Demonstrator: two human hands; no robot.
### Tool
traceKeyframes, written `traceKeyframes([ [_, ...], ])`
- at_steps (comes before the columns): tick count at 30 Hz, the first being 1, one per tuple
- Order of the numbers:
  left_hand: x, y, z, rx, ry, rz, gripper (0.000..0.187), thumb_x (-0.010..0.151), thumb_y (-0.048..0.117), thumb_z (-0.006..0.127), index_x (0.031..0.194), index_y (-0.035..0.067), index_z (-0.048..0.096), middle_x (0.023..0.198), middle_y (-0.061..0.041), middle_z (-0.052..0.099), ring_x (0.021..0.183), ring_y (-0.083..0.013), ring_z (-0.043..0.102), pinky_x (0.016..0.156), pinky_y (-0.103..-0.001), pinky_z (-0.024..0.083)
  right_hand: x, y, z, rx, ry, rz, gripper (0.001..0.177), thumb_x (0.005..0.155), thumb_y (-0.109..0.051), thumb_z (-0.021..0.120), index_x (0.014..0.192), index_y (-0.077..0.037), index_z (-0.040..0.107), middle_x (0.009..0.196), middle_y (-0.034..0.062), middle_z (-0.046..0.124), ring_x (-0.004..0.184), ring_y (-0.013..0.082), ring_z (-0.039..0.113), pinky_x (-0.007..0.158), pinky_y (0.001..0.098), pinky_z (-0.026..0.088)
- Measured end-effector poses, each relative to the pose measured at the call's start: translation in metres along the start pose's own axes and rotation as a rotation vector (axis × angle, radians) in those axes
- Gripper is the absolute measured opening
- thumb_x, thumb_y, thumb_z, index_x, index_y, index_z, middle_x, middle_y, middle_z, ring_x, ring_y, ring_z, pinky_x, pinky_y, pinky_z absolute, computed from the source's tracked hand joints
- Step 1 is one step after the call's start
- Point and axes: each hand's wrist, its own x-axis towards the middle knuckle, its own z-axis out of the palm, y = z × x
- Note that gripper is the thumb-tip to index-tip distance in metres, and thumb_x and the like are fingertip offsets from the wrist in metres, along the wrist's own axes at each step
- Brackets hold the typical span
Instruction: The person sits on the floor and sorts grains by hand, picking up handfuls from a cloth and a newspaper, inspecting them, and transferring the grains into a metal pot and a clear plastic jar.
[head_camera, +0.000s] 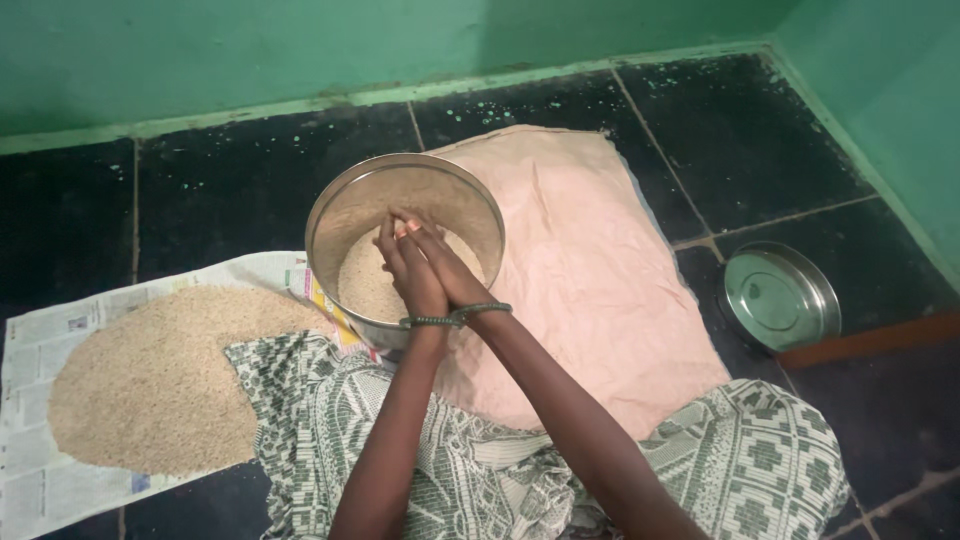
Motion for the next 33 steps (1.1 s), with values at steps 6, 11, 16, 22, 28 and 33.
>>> traceKeyframes([
  [6,-0.035,0.027,0.022,-0.118,-0.093,0.197,0.065,0.113,0.043,0.031,0.162,0.001,0.027,0.166,-0.022,0.036,0.155,-0.0336,0.035,0.125,-0.042,0.028,-0.041,-0.046,-0.002,-0.277,-0.068,-0.227,0.057,0.112,-0.042,0.034,0.158,-0.009,0.042,0.164,0.0147,0.042,0.153,0.0267,0.038,0.126,0.0356,0.026],
  [11,-0.103,0.035,0.058,-0.157,-0.187,0.163,0.066,0.111,0.041,0.030,0.163,0.003,0.019,0.166,-0.021,0.031,0.154,-0.0333,0.036,0.126,-0.043,0.038,-0.097,-0.062,-0.041,-0.353,0.008,-0.286,0.057,0.113,-0.041,0.031,0.156,-0.006,0.046,0.163,0.0162,0.048,0.151,0.0279,0.044,0.127,0.0372,0.030],
  [16,-0.151,-0.007,0.075,-0.019,-0.384,0.271,0.059,0.113,0.030,0.033,0.163,0.000,0.023,0.166,-0.024,0.036,0.156,-0.0355,0.037,0.128,-0.046,0.030,-0.143,-0.027,-0.105,-0.402,0.146,-0.276,0.059,0.112,-0.040,0.030,0.155,-0.003,0.046,0.166,0.0169,0.042,0.152,0.0283,0.040,0.124,0.0393,0.030],
  [22,-0.157,-0.125,0.059,0.320,-0.378,0.162,0.050,0.101,0.009,0.044,0.150,0.001,0.042,0.152,-0.019,0.051,0.143,-0.0338,0.047,0.117,-0.044,0.039,-0.173,0.076,-0.195,-1.207,0.164,-0.149,0.069,0.109,-0.049,0.028,0.163,-0.006,0.029,0.171,0.0204,0.022,0.159,0.0323,0.018,0.125,0.0480,0.015],
  [28,-0.150,-0.186,0.008,0.663,-0.119,0.269,0.034,0.100,0.006,0.055,0.134,0.004,0.058,0.131,-0.017,0.063,0.124,-0.0357,0.059,0.108,-0.047,0.043,-0.212,0.135,-0.206,-1.540,-0.072,-0.353,0.101,0.088,-0.076,0.049,0.159,-0.008,0.026,0.165,0.0187,0.021,0.154,0.0332,0.013,0.119,0.0581,0.005],
  [33,-0.147,-0.189,0.003,0.630,-0.072,0.361,0.031,0.099,0.006,0.056,0.129,0.003,0.058,0.126,-0.017,0.064,0.120,-0.0383,0.060,0.103,-0.048,0.044,-0.208,0.145,-0.212,-1.613,-0.061,-0.388,0.101,0.084,-0.079,0.053,0.160,-0.016,0.032,0.168,0.0081,0.025,0.157,0.0280,0.016,0.124,0.0567,0.007],
])
